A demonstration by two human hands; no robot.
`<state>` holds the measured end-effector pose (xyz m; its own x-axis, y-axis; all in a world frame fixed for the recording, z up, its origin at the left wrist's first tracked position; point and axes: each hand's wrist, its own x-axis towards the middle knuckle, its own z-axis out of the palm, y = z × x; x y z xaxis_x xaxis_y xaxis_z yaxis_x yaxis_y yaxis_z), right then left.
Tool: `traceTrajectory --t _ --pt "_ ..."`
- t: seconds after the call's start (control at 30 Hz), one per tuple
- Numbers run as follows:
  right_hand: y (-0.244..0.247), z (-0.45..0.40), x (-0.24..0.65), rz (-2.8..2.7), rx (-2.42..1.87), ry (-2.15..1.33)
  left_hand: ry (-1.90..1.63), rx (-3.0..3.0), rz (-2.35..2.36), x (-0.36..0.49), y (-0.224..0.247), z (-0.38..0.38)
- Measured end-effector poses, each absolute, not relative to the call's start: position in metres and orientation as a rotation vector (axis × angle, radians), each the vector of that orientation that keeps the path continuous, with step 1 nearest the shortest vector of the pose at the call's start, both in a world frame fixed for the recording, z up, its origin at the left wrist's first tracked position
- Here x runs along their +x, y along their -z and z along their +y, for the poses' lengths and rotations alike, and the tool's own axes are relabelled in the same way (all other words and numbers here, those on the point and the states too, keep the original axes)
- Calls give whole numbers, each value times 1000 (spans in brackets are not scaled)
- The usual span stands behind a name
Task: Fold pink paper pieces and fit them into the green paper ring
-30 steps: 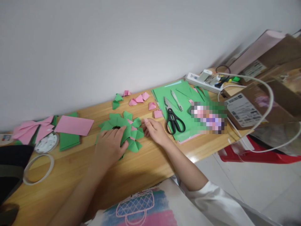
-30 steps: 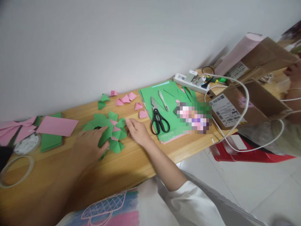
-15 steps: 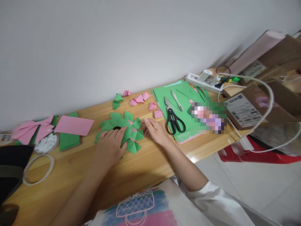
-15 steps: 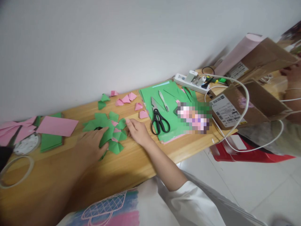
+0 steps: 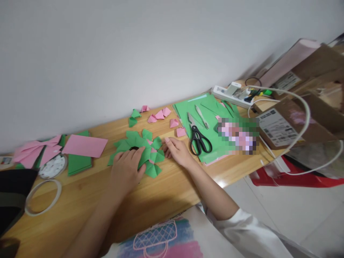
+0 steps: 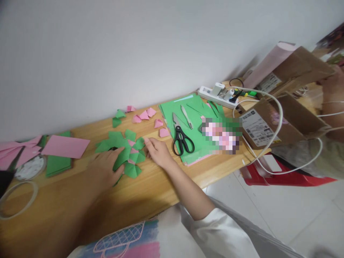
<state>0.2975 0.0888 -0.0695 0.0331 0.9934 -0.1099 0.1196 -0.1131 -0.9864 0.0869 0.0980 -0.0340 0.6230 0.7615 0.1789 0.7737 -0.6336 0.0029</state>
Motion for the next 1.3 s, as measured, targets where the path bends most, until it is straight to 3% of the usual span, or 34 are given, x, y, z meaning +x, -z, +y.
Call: traceTrajectory --t 1.3 --pt "63 89 299 -1169 -1387 -1274 501 -2785 -1219 76 34 96"
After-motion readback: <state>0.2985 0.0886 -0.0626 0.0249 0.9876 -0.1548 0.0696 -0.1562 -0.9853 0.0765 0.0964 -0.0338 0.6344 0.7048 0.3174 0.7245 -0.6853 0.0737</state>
